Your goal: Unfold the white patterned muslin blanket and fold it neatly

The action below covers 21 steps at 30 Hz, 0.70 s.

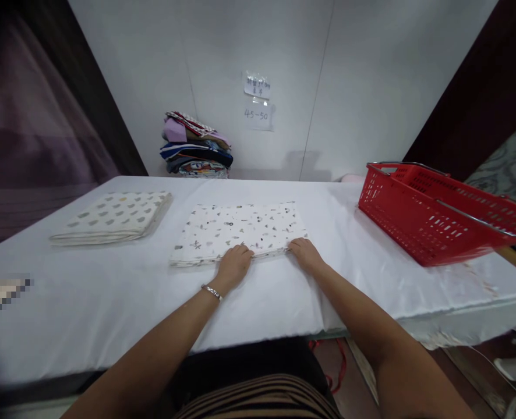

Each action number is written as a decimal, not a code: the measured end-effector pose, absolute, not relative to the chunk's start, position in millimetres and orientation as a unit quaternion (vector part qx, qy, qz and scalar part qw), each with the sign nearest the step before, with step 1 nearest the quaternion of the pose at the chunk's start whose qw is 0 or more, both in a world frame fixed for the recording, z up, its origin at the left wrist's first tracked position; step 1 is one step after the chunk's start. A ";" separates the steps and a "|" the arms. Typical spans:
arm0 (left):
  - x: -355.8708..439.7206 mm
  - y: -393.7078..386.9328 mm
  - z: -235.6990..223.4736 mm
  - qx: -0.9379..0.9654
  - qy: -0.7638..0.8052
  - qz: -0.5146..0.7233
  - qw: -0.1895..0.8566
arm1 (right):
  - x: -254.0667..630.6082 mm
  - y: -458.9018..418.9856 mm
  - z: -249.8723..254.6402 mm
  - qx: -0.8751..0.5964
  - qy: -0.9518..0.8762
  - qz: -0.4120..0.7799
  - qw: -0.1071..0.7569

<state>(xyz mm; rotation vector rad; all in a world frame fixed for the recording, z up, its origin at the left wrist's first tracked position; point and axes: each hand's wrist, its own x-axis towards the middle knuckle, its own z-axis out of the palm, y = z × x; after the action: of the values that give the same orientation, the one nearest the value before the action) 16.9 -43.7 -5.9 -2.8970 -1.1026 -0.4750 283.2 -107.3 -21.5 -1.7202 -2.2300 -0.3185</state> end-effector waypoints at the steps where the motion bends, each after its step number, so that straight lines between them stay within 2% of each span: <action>1: 17.7 -44.2 -4.6 -0.924 -0.350 -0.153 0.000 | 283.1 -107.0 -22.9 -0.598 -0.778 -0.109 0.155; 21: 41.5 -45.6 -11.3 -0.934 -0.315 -0.167 -0.011 | 322.9 -130.0 -21.2 -0.633 -0.746 -0.140 0.156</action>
<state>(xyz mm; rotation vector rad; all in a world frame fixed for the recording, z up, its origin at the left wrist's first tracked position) 41.5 -45.6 -11.3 -2.9554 -0.9981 -0.5292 322.9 -130.0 -21.2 -1.8117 -2.1349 -0.4009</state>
